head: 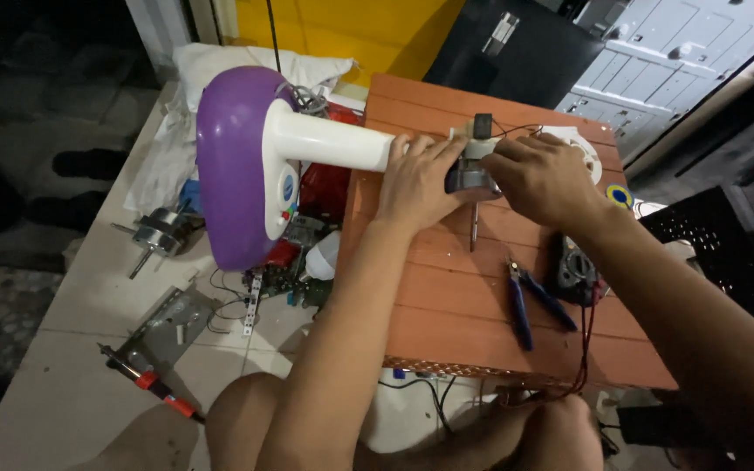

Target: The person works on a small electric motor placed on a wooden table, using a multimeter to test the motor's components. They hold the motor with one hand and use the multimeter probes with the other to check connections.

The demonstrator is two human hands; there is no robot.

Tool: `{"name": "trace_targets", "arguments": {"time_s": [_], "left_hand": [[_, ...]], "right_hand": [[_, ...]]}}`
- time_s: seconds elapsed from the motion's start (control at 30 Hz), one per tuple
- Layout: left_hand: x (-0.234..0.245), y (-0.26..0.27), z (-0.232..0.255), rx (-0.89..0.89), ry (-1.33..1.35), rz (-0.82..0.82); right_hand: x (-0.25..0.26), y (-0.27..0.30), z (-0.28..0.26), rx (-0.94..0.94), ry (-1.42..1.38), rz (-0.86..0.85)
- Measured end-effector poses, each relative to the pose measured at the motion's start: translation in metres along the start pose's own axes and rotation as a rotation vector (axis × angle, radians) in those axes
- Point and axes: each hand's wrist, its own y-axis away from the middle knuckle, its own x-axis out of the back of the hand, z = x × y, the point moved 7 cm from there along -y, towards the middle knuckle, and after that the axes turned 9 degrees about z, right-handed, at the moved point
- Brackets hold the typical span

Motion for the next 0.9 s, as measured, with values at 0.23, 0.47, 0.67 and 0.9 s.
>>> {"name": "trace_targets", "arguments": {"time_s": [0.23, 0.47, 0.67, 0.9], "left_hand": [[-0.018, 0.004, -0.015, -0.030, -0.069, -0.044], [-0.011, 0.003, -0.007, -0.031, -0.046, -0.021], [-0.024, 0.004, -0.017, -0.030, -0.086, -0.030], [-0.030, 0.005, -0.018, -0.004, -0.051, -0.068]], "right_hand": [[-0.001, 0.014, -0.017, -0.022, -0.097, -0.013], [0.001, 0.004, -0.008, -0.048, -0.076, -0.016], [-0.002, 0.011, -0.014, -0.062, -0.090, -0.027], [0.012, 0.010, -0.004, -0.101, -0.110, 0.051]]}}
